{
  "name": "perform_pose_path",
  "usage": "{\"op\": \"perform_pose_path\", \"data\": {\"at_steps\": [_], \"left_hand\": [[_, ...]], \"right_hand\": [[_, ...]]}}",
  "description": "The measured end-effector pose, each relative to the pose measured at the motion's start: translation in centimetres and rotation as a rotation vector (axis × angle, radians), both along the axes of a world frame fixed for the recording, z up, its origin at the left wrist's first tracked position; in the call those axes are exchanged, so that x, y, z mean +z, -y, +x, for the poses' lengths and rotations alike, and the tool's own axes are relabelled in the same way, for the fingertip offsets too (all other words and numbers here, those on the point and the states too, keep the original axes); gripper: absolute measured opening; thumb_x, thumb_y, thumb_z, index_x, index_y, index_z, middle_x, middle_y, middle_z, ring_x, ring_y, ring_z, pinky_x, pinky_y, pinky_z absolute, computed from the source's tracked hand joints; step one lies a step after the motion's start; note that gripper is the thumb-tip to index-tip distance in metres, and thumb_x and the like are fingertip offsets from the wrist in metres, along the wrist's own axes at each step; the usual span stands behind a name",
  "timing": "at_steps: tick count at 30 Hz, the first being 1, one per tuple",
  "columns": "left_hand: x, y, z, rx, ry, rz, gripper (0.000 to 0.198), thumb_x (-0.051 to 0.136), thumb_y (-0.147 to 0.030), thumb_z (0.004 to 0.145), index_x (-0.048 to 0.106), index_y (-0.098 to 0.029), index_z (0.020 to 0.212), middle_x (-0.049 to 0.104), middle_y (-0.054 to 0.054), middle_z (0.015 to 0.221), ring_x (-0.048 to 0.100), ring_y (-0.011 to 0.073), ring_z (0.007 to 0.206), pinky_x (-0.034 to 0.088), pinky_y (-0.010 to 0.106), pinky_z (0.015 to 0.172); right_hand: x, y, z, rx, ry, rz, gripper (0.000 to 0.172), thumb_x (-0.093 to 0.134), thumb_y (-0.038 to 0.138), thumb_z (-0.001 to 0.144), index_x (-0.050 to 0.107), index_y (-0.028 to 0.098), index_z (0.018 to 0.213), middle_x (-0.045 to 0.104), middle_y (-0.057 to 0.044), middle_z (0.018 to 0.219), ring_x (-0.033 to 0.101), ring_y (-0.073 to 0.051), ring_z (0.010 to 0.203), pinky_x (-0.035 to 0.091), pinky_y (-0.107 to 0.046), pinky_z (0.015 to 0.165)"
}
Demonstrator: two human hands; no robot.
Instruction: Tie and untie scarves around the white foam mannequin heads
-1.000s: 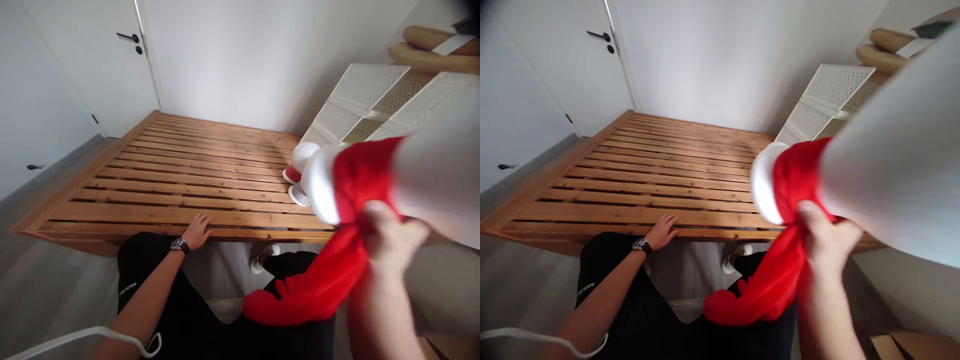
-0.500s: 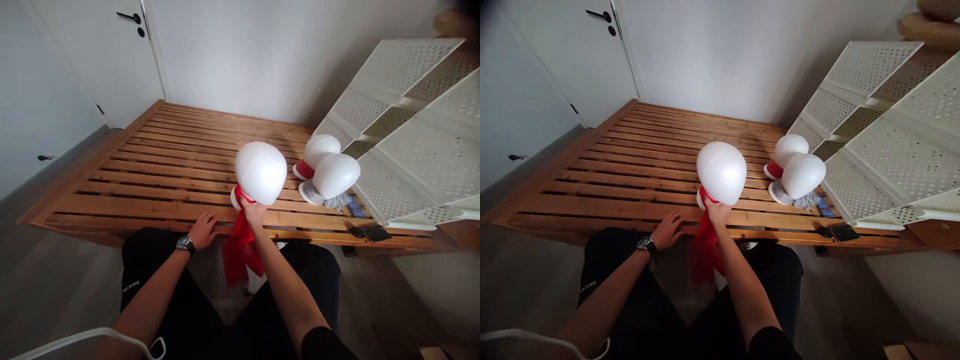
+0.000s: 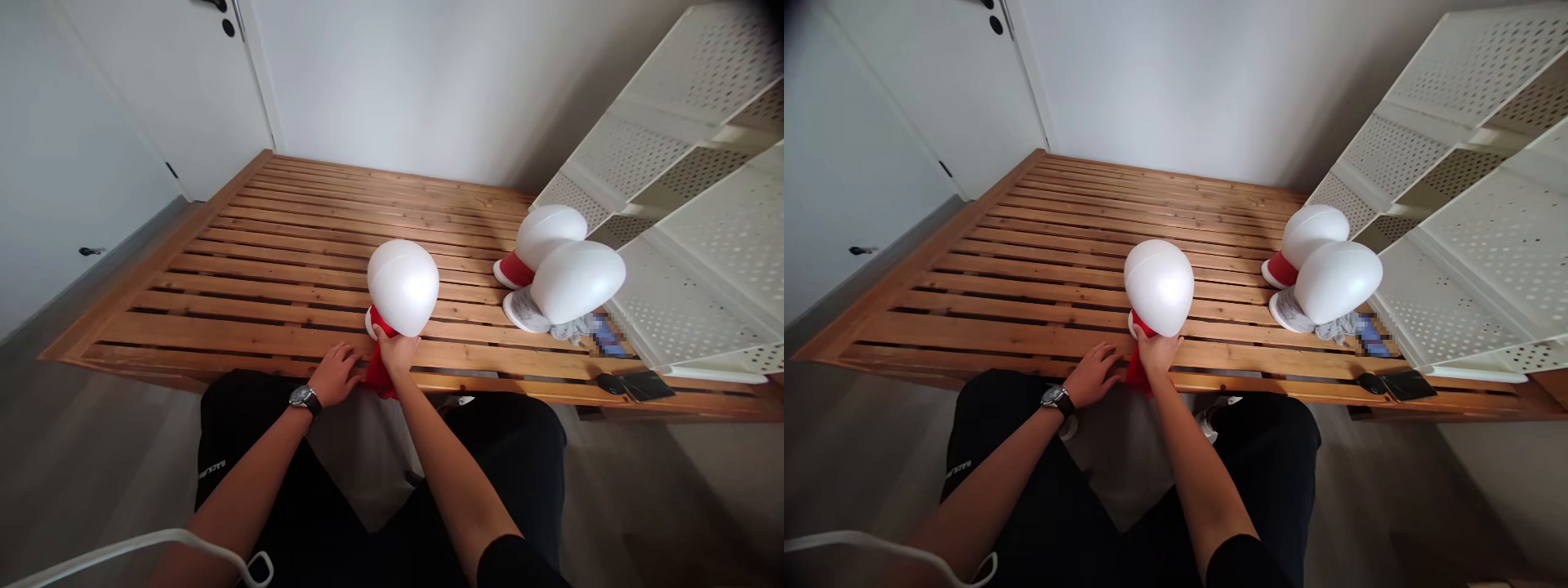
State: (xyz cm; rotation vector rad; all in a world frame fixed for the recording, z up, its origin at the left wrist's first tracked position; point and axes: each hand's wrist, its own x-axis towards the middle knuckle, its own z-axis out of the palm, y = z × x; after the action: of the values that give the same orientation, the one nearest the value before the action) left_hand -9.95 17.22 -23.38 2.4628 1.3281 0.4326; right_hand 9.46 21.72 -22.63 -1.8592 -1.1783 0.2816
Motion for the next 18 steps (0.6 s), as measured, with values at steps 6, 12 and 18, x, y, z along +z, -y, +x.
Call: {"op": "perform_pose_path", "data": {"at_steps": [6, 12, 18], "left_hand": [[1.3, 0.2, 2.4, 0.145, 0.123, 0.007, 0.045, 0.056, -0.033, 0.096, 0.061, -0.015, 0.137, 0.061, 0.017, 0.136, 0.052, 0.0313, 0.133, 0.040, 0.050, 0.119], [1.3, -1.7, 9.0, 0.369, 0.572, -0.210, 0.041, 0.055, -0.028, 0.095, 0.059, -0.017, 0.135, 0.064, 0.014, 0.134, 0.061, 0.0266, 0.123, 0.045, 0.048, 0.113], [0.3, -3.9, 12.2, 0.752, 0.828, -0.405, 0.036, 0.076, -0.039, 0.082, 0.064, -0.017, 0.108, 0.072, 0.015, 0.116, 0.066, 0.0253, 0.113, 0.050, 0.041, 0.104]], "right_hand": [[-1.6, 4.7, 2.1, 0.199, -0.053, -0.004, 0.065, 0.062, 0.045, 0.091, 0.046, 0.012, 0.144, 0.057, -0.021, 0.139, 0.051, -0.031, 0.131, 0.038, -0.049, 0.114], [-0.8, 6.4, 2.4, 0.310, -0.066, -0.037, 0.044, 0.054, 0.029, 0.093, 0.057, 0.016, 0.136, 0.061, -0.015, 0.134, 0.052, -0.027, 0.128, 0.033, -0.045, 0.117], [0.6, 7.0, 1.6, 0.384, -0.006, -0.163, 0.040, 0.054, 0.024, 0.092, 0.064, 0.022, 0.131, 0.064, -0.012, 0.129, 0.054, -0.029, 0.119, 0.032, -0.046, 0.113]]}}
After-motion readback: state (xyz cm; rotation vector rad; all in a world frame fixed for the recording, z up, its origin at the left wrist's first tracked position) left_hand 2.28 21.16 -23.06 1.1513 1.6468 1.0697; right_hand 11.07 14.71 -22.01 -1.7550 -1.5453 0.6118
